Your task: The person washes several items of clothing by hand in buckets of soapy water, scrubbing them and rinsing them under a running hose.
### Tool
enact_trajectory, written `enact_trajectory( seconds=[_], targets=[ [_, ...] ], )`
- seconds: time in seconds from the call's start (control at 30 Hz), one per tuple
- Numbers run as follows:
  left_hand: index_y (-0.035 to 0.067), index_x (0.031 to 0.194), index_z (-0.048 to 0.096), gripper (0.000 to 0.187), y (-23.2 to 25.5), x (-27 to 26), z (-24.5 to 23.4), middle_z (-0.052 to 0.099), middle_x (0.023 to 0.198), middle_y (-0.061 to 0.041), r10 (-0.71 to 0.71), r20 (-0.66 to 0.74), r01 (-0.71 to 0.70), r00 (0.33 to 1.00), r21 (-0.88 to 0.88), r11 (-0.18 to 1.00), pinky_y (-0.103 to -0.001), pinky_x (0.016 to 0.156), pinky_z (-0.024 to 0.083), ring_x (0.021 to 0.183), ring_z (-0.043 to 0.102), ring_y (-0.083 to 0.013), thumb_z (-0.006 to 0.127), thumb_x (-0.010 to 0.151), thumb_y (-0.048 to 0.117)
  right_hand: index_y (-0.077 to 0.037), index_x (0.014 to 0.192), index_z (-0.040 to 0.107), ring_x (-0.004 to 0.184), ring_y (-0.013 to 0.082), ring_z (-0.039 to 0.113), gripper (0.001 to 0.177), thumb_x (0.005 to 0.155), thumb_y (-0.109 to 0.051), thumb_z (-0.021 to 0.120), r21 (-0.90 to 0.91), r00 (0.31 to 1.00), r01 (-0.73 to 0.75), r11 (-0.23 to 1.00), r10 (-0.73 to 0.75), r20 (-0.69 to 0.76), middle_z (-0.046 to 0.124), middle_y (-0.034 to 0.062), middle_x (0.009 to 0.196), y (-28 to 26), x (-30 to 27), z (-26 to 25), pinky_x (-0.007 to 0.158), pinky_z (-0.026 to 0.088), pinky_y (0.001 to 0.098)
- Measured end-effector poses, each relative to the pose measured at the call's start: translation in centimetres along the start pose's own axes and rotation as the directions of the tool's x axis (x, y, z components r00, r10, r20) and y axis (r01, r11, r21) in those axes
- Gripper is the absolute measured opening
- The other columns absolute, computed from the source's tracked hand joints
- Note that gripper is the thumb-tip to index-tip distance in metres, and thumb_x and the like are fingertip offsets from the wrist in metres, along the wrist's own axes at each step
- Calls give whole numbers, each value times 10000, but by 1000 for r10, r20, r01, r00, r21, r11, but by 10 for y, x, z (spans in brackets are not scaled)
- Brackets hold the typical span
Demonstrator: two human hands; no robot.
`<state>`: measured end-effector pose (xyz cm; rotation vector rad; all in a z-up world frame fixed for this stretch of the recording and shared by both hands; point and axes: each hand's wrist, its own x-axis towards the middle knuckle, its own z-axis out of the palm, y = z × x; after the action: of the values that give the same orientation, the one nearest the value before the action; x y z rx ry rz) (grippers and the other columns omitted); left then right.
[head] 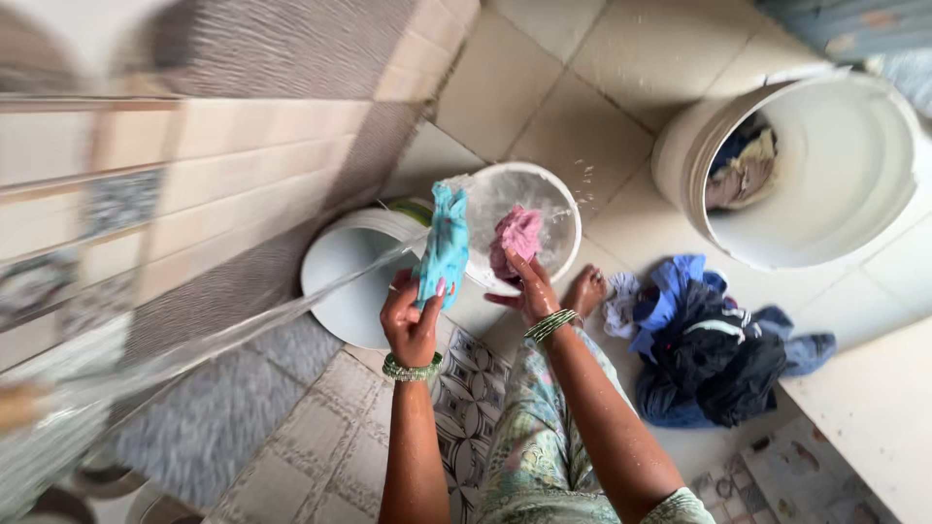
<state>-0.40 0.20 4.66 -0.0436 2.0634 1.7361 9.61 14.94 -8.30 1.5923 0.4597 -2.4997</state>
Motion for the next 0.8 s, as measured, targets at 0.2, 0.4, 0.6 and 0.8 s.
enact_trajectory(
  seconds=[0.2,0.4,0.6,0.8],
  targets=[
    [-27,1312,601,396,55,1,-27,636,1295,-135,-22,-73,-29,997,-635,772,-382,1070,482,1204,617,-214,685,928,22,-78,1321,570,1130,234,688,478,859,-9,670,246,905,149,958,-232,356,684,106,1251,-15,-56,112,958,608,396],
    [-7,1360,584,425,38,38,-54,642,1287,-121,-57,-195,-17,979,-359,933,-382,1000,493,1165,628,-228,646,953,100,3,1259,598,954,193,683,492,802,88,760,-6,782,552,834,-515,351,689,99,1124,-8,-51,162,848,611,365],
    [-16,1313,646,327,22,54,-39,721,1083,-143,-39,-262,94,964,203,975,-318,770,548,917,683,-200,596,1053,176,18,1063,535,803,161,615,454,831,-165,880,-404,774,609,683,-623,113,656,96,932,13,-41,205,682,549,292],
    [-12,1180,600,212,-55,85,-42,668,1034,-58,67,-182,-163,981,-586,793,-310,791,569,909,663,-153,620,1076,172,-2,1138,614,985,363,597,361,809,-15,761,-692,428,722,-22,-772,471,585,157,995,1,-77,209,839,550,418]
  ],
)
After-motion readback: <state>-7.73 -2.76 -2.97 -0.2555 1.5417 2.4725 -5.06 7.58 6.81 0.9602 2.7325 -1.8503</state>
